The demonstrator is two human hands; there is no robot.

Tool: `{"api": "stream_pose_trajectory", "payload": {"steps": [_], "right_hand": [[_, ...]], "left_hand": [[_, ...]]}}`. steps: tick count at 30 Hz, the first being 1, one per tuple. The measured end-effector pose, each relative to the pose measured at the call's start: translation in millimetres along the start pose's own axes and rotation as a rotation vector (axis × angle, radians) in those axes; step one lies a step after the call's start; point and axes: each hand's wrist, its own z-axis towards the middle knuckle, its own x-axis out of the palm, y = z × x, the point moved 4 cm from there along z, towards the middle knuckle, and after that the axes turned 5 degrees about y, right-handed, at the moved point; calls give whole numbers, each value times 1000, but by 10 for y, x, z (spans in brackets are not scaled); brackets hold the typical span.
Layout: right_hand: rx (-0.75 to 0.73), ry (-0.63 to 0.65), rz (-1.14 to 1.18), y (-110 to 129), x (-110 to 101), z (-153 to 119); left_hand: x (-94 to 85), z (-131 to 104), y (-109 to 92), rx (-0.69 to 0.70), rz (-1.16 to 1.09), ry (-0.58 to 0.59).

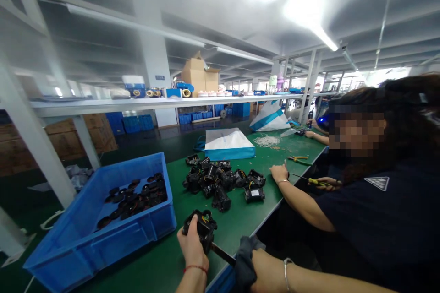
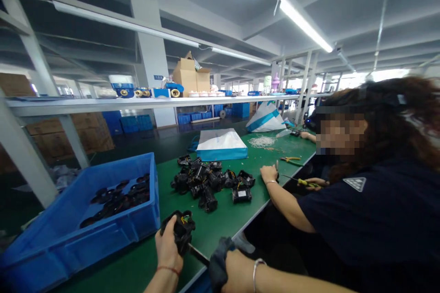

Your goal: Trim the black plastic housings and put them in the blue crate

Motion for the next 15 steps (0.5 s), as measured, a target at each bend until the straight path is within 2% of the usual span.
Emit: {"api": "stream_pose_trajectory", "payload": {"steps": [2, 6, 8, 10, 12, 15], "right_hand": [[61, -48, -168, -5, -90, 111], [136, -197, -282, 42, -312, 154], [120, -234, -264, 67, -362, 57], [86, -181, -195, 66, -352, -65], [82, -70, -70, 31, -310, -175], [117, 144, 394, -44, -201, -284]], "left_hand": [[-18, 64, 22, 31, 35, -29], [5, 131, 41, 51, 4, -165], [83, 106, 23, 67, -115, -127], [162, 82, 25, 37, -195, -71], [201, 87, 52, -5, -211, -59], [228, 141, 97, -31, -187, 29]]}}
